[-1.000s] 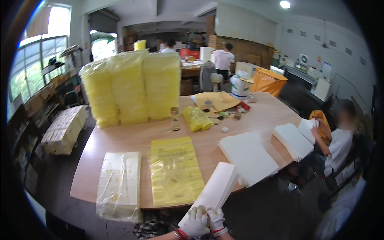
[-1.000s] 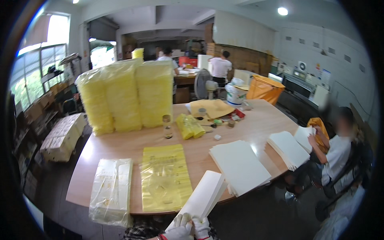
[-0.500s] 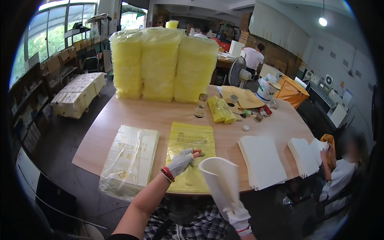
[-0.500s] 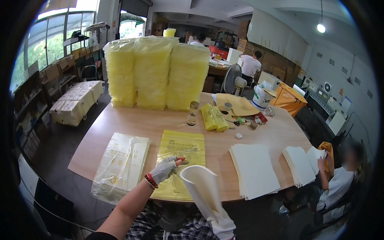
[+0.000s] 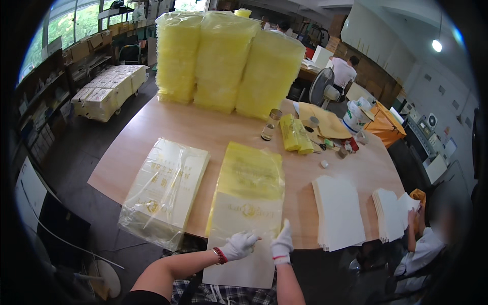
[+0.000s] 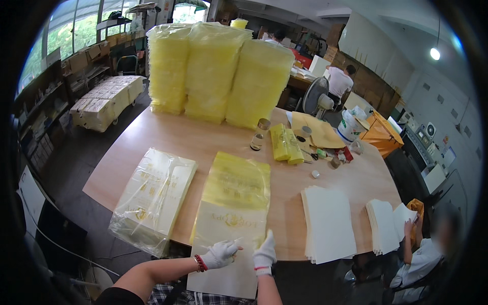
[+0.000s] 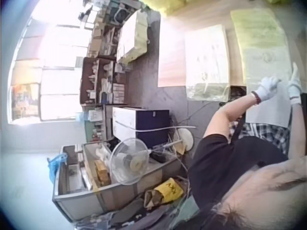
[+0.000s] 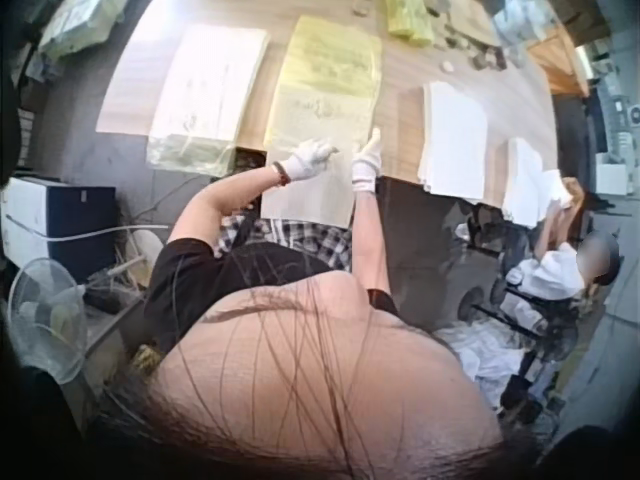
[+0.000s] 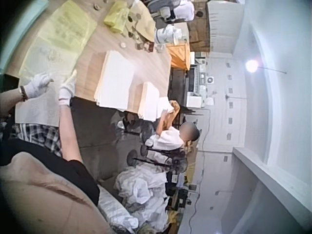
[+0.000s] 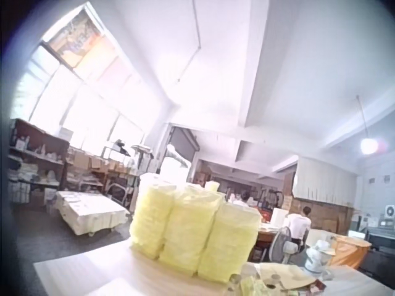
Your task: The person repeatedly places white sheets into yellow plastic bags on a table, then stacks the filled bags. The person handles the sheets and bags by hand without using tools.
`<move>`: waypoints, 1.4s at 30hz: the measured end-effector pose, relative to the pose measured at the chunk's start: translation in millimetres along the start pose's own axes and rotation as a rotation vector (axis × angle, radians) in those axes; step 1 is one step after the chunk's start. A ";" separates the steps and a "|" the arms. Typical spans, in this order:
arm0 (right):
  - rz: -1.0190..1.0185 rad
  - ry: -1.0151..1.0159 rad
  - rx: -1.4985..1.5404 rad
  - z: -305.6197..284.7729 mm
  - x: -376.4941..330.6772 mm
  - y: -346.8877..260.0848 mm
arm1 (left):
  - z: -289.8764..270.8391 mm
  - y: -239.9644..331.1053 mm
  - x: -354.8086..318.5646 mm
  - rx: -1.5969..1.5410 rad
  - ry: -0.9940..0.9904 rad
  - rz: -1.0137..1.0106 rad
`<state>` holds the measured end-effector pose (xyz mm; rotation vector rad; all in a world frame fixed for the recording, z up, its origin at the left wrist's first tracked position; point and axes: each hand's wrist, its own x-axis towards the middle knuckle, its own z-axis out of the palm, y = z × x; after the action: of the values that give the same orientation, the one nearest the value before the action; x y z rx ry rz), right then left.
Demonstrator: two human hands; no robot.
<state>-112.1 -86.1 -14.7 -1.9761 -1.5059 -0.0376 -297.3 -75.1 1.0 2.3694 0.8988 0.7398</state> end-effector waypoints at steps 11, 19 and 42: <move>0.239 -0.718 -0.090 -27.5 -9.2 10.8 | -46.1 -53.8 -47.0 -0.319 0.320 -0.727; 0.114 -0.650 0.280 -104.0 -140.7 -3.2 | -61.5 35.6 -155.5 -0.218 0.172 -0.550; 0.779 -0.695 1.425 -72.2 -199.2 15.4 | -118.4 124.7 -130.3 -0.346 0.173 -0.053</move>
<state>-141.5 -294.6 -42.8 -1.1497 -0.5175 1.6592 -400.6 -219.7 123.3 1.9948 0.8229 1.0034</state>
